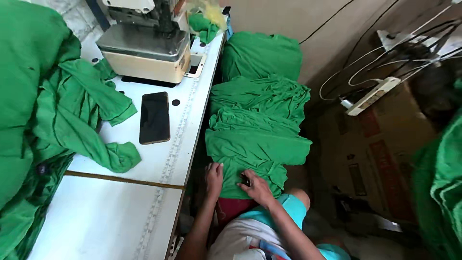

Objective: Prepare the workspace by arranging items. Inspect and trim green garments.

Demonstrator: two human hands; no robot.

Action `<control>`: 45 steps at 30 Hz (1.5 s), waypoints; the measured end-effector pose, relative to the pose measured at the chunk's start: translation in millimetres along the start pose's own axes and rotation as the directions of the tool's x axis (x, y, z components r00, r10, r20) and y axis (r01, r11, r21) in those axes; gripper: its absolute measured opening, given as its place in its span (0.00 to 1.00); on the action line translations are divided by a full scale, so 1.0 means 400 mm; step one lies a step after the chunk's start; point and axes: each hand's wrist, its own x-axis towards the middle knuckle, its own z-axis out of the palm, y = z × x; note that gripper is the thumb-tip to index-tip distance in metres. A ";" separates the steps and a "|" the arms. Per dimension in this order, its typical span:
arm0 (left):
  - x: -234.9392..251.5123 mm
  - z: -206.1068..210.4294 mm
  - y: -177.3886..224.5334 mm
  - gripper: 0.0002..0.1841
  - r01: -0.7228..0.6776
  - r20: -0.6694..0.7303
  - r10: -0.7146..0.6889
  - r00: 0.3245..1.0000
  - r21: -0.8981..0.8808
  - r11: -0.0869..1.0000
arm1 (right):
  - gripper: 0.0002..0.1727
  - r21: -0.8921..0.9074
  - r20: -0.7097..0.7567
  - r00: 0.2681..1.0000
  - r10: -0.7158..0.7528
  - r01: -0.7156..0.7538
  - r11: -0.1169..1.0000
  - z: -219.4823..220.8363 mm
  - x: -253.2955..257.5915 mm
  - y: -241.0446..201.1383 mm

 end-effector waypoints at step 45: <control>-0.043 0.101 0.150 0.21 -0.362 0.288 0.342 0.895 0.020 0.932 | 0.22 0.068 -0.326 0.799 0.505 -0.513 0.856 -0.115 -0.090 0.189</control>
